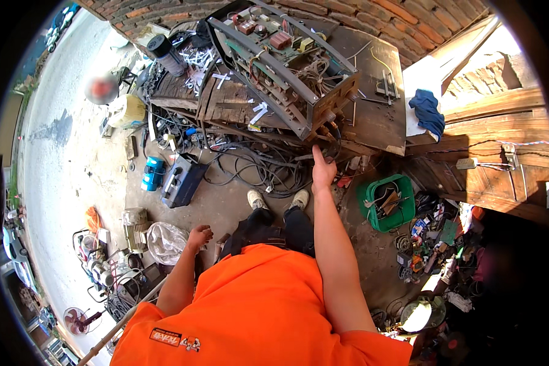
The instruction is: The person works on a cluttered workbench in a workshop, handling various tools and electrical components. They use a wrench to tighten connections on a metal frame and manipulate wires and cables. The person also moves a green bucket and organizes tools on the bench.
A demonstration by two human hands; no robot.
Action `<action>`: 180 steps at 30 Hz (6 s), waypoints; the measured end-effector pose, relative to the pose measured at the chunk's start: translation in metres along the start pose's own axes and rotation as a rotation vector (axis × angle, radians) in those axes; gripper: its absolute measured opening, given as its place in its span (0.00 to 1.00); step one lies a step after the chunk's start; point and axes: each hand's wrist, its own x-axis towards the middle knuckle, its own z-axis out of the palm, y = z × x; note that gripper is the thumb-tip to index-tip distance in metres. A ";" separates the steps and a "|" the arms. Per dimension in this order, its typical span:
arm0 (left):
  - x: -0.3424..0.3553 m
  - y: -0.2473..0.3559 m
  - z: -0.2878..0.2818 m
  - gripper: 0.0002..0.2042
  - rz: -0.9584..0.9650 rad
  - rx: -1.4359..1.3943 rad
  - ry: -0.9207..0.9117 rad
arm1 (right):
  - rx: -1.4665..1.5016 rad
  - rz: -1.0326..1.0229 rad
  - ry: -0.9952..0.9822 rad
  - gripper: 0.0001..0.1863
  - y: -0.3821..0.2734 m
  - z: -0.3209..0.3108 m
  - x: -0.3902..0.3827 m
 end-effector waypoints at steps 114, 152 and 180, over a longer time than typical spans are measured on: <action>-0.195 0.269 0.152 0.16 1.418 0.754 -0.362 | -0.834 -0.863 -0.241 0.08 -0.037 -0.210 -0.176; -0.225 0.303 -0.197 0.13 1.068 -0.096 0.885 | -1.326 -0.256 0.994 0.25 -0.239 -0.495 -0.130; -0.170 0.926 0.376 0.31 1.247 1.050 0.654 | -0.137 -0.079 0.646 0.17 -0.201 -0.695 0.018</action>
